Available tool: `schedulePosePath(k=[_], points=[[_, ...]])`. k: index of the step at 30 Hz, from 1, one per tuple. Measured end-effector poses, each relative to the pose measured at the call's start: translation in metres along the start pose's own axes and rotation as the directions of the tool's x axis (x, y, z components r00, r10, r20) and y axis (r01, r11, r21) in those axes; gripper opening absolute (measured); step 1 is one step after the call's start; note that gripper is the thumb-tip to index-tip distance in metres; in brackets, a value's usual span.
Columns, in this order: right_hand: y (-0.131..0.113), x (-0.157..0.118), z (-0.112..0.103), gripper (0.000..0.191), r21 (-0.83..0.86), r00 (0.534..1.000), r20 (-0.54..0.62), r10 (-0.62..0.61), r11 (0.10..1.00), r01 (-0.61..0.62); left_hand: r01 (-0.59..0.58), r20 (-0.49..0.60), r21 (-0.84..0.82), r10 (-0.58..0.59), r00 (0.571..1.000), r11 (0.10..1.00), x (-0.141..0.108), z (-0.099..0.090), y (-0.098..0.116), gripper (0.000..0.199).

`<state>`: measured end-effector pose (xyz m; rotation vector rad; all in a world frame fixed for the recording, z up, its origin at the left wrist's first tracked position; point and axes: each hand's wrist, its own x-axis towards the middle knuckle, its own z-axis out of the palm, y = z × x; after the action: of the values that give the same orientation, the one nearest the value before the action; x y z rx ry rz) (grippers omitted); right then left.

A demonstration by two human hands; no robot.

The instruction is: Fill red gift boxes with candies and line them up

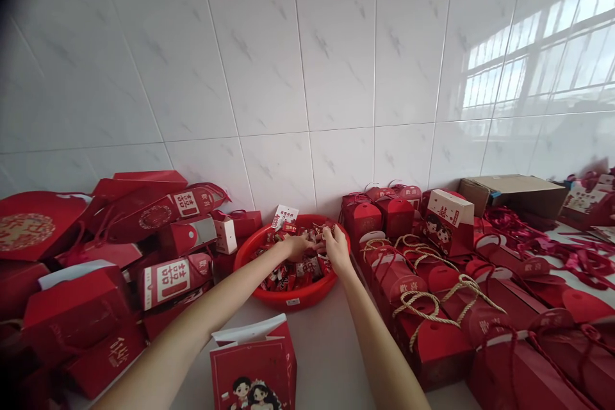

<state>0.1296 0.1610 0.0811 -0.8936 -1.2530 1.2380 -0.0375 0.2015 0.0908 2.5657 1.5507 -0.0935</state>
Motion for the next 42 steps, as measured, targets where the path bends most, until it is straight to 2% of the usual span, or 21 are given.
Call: schedulePosePath(k=[4, 9, 14, 21, 24, 28, 33, 37, 42], points=[[-0.003, -0.002, 0.001, 0.018, 0.007, 1.000, -0.001, 0.001, 1.000, -0.001, 0.064, 0.035, -0.075, -0.061, 0.998, 0.995, -0.002, 0.004, 0.000, 0.030], [-0.007, -0.004, 0.002, 0.015, 0.034, 1.000, -0.009, 0.001, 0.999, -0.001, 0.036, -0.038, -0.311, -0.050, 0.998, 0.950, -0.017, -0.004, -0.002, 0.029], [-0.010, -0.005, 0.002, 0.017, 0.106, 1.000, -0.018, 0.009, 0.994, -0.007, -0.003, -0.163, -0.568, -0.109, 0.981, 0.823, -0.033, -0.013, -0.007, 0.046], [-0.012, -0.007, 0.003, 0.013, 0.210, 0.998, -0.033, 0.059, 0.976, -0.051, -0.041, -0.215, -0.769, -0.198, 0.956, 0.638, -0.054, -0.013, -0.009, 0.060], [-0.015, -0.009, 0.003, 0.012, 0.241, 0.997, -0.026, 0.068, 0.969, -0.060, -0.064, -0.233, -0.818, -0.228, 0.946, 0.572, -0.061, -0.015, -0.005, 0.063], [-0.018, -0.012, 0.007, 0.012, 0.277, 0.993, -0.006, 0.118, 0.954, -0.111, -0.093, -0.238, -0.857, -0.229, 0.944, 0.507, -0.067, -0.020, 0.005, 0.056], [-0.022, -0.016, 0.010, 0.014, 0.290, 0.989, 0.004, 0.150, 0.946, -0.145, -0.122, -0.237, -0.877, -0.198, 0.951, 0.466, -0.069, -0.025, 0.019, 0.047], [-0.023, -0.019, 0.009, 0.025, 0.292, 0.993, 0.044, 0.109, 0.949, -0.117, -0.170, -0.280, -0.873, -0.184, 0.942, 0.457, -0.067, -0.029, 0.025, 0.047], [-0.021, -0.016, 0.009, 0.029, 0.324, 0.994, -0.075, 0.085, 0.944, -0.056, -0.208, -0.335, -0.854, -0.199, 0.921, 0.477, -0.067, -0.037, 0.026, 0.033]])
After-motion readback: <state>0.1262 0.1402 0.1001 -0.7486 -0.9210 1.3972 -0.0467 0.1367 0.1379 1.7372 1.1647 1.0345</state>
